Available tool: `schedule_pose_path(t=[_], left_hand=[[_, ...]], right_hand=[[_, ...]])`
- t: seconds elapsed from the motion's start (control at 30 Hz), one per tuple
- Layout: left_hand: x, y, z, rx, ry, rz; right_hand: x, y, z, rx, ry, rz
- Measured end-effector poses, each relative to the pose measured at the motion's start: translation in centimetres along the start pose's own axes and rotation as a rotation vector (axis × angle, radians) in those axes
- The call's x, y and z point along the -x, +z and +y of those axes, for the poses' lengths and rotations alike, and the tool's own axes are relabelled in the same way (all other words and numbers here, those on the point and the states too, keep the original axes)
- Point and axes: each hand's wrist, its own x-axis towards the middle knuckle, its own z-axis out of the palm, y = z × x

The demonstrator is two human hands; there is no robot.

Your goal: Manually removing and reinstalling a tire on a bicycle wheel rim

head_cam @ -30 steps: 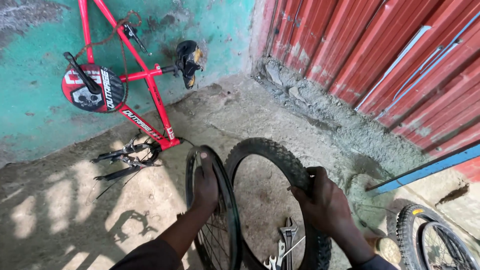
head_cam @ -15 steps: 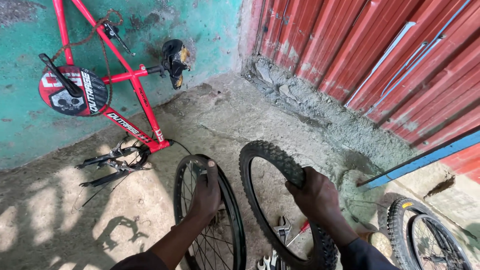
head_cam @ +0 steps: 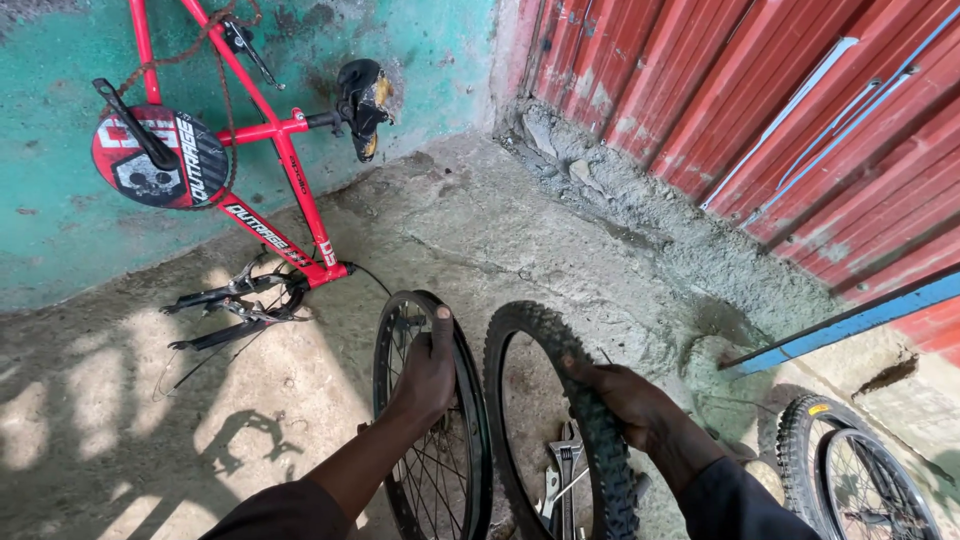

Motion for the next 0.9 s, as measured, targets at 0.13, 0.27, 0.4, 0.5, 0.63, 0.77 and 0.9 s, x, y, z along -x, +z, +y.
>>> schedule_pose_path(t=[0.13,0.27,0.4,0.5,0.63,0.77,0.9], left_hand=[[-0.5,0.1,-0.3,-0.045,-0.014,0.039],[-0.1,-0.3,0.2,-0.024,-0.028,0.040],[-0.4,-0.2,-0.1,-0.021,-0.067,0.030],[-0.9,0.0,-0.5,0.030,-0.075,0.094],[-0.8,0.3,-0.1,0.118,-0.136,0.162],[-0.8,0.5,-0.1,0.108,-0.125,0.205],[-0.6,0.8,0.1,0.084,-0.033,0.243]], right_hand=[[0.8,0.8,0.4,-0.071,0.004,-0.004],[0.1,0.1,0.9,0.030,-0.077,-0.005],[1.2,0.2,0.1,0.437,-0.207,0.043],[0.1,0.3,0.7,0.825,-0.240,0.193],[-0.1,-0.4,1.8,1.245,-0.598,0.555],[2.0,0.7,0.5,1.126,-0.678,0.546],[5.5,1.7,-1.7,0.988,-0.640,0.487]])
